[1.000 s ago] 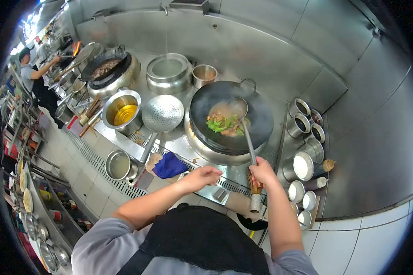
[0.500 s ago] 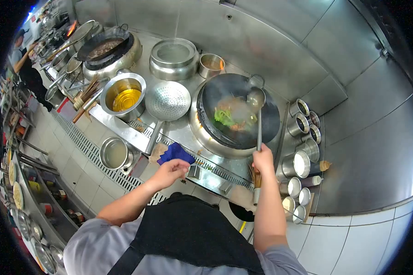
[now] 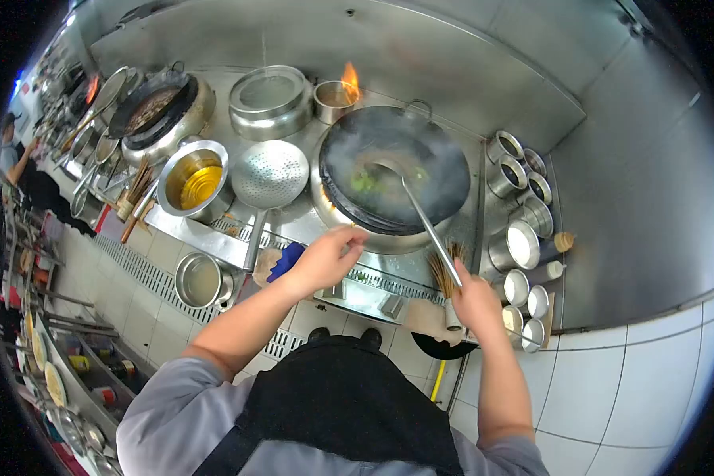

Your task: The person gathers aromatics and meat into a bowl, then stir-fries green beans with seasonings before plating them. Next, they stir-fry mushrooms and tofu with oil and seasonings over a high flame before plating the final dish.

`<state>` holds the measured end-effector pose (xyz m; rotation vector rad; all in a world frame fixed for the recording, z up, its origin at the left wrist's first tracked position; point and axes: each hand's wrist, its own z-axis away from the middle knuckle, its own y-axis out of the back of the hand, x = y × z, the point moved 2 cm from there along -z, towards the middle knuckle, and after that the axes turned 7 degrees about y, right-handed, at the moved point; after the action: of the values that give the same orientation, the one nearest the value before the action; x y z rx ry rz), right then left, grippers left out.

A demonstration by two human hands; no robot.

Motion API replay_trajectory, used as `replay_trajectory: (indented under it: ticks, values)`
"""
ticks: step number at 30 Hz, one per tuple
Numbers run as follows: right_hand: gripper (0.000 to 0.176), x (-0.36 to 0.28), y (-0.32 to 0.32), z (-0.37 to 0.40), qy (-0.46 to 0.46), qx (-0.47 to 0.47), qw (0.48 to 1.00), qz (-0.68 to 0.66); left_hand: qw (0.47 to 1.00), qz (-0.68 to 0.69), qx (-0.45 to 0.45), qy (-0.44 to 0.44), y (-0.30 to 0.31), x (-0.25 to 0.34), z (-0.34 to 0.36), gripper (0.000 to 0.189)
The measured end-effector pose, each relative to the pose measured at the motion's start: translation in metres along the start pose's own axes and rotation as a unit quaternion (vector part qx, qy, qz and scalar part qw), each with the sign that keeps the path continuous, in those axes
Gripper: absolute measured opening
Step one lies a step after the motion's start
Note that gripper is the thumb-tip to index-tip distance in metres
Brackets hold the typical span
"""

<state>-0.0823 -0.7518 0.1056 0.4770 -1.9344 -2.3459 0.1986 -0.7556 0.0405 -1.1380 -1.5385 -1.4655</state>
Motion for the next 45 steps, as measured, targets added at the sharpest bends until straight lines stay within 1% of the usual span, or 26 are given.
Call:
replay_trajectory:
  ticks: [2, 3, 5, 6, 7, 9, 10, 11, 12, 13, 15, 17, 19, 21, 22, 23, 27, 29, 30, 32, 35, 36, 38, 42, 43, 45]
  values:
    - [0.058, 0.003, -0.007, -0.020, -0.021, 0.021, 0.999, 0.042, 0.962, -0.189, 0.096, -0.172, -0.013, 0.006, -0.026, 0.026]
    - [0.058, 0.008, -0.010, -0.029, -0.058, 0.033, 0.998, 0.005, 0.960, -0.194, 0.096, -0.179, -0.019, 0.006, -0.039, 0.026]
    - [0.059, 0.012, -0.020, -0.046, -0.100, 0.045, 0.993, -0.038, 0.911, -0.378, 0.043, -0.161, -0.040, 0.000, -0.060, 0.023]
    - [0.058, 0.006, -0.027, -0.052, -0.124, 0.057, 0.990, -0.043, 0.897, -0.410, 0.018, -0.164, -0.050, -0.004, -0.067, 0.023]
    - [0.057, 0.006, -0.036, -0.058, -0.147, 0.070, 0.986, -0.047, 0.896, -0.411, 0.013, -0.170, -0.062, -0.013, -0.076, 0.023]
    - [0.056, 0.015, -0.047, -0.066, -0.115, 0.104, 0.987, -0.034, 0.911, -0.395, -0.015, -0.120, -0.078, -0.030, -0.097, 0.024]
    - [0.056, 0.014, -0.041, -0.064, -0.117, 0.045, 0.972, -0.199, 0.910, -0.397, -0.019, -0.123, -0.081, -0.033, -0.105, 0.024]
    - [0.056, 0.015, -0.040, -0.063, -0.115, -0.018, 0.927, -0.357, 0.910, -0.405, -0.034, -0.080, -0.084, -0.038, -0.108, 0.026]
    - [0.058, 0.023, -0.039, -0.066, -0.075, 0.010, 0.933, -0.352, 0.909, -0.412, -0.049, -0.035, -0.088, -0.044, -0.105, 0.027]
    - [0.056, 0.020, -0.026, -0.068, -0.068, 0.036, 0.951, -0.299, 0.909, -0.412, -0.047, -0.033, -0.087, -0.039, -0.098, 0.027]
    - [0.048, 0.068, -0.060, -0.105, 0.048, 0.230, 0.965, -0.113, 0.905, -0.417, -0.018, -0.085, -0.076, -0.012, -0.086, 0.029]
    - [0.042, 0.060, -0.045, -0.131, 0.042, 0.246, 0.963, -0.102, 0.901, -0.419, -0.011, -0.111, -0.072, -0.011, -0.085, 0.030]
    - [0.037, 0.042, -0.045, -0.127, 0.045, 0.246, 0.965, -0.084, 0.905, -0.418, -0.043, -0.066, -0.071, -0.016, -0.094, 0.029]
    - [0.029, 0.015, -0.046, -0.137, -0.075, 0.053, 0.947, -0.307, 0.903, -0.422, -0.017, -0.081, -0.070, -0.022, -0.097, 0.029]
    - [0.028, 0.001, -0.043, -0.128, -0.073, -0.001, 0.923, -0.377, 0.902, -0.421, -0.005, -0.092, -0.074, -0.029, -0.093, 0.030]
    - [0.036, -0.003, -0.048, -0.126, -0.003, -0.028, 0.907, -0.421, 0.902, -0.420, 0.004, -0.102, -0.074, -0.028, -0.090, 0.030]
    - [0.050, 0.016, -0.015, -0.056, 0.021, -0.094, 0.924, -0.369, 0.907, -0.416, -0.036, -0.062, -0.069, -0.026, -0.096, 0.029]
    - [0.054, 0.048, -0.014, -0.037, 0.105, 0.012, 0.975, -0.193, 0.908, -0.414, -0.027, -0.054, -0.070, -0.033, -0.096, 0.029]
    - [0.054, 0.045, -0.013, -0.041, 0.111, 0.009, 0.975, -0.193, 0.908, -0.415, -0.022, -0.061, -0.072, -0.030, -0.091, 0.029]
    - [0.053, 0.047, -0.009, -0.043, 0.006, 0.047, 0.992, -0.120, 0.915, -0.394, -0.014, -0.088, -0.071, -0.016, -0.084, 0.030]
    - [0.051, 0.017, -0.030, -0.065, -0.075, 0.055, 0.994, -0.051, 0.917, -0.389, -0.008, -0.085, -0.078, -0.024, -0.093, 0.029]
    - [0.051, 0.018, -0.037, -0.062, -0.077, 0.055, 0.994, -0.055, 0.916, -0.392, 0.005, -0.083, -0.082, -0.035, -0.096, 0.028]
    - [0.052, 0.023, -0.041, -0.064, -0.018, 0.046, 0.974, -0.223, 0.910, -0.404, 0.001, -0.089, -0.081, -0.030, -0.093, 0.028]
    - [0.050, 0.043, -0.024, -0.057, -0.047, 0.093, 0.974, -0.202, 0.920, -0.381, -0.009, -0.094, -0.086, -0.037, -0.092, 0.029]
    - [0.051, 0.036, -0.013, -0.062, -0.100, 0.081, 0.975, -0.180, 0.922, -0.375, 0.003, -0.099, -0.080, -0.035, -0.097, 0.029]
    - [0.052, 0.036, -0.021, -0.087, -0.109, 0.132, 0.981, -0.088, 0.928, -0.347, 0.054, -0.124, -0.068, -0.028, -0.094, 0.025]
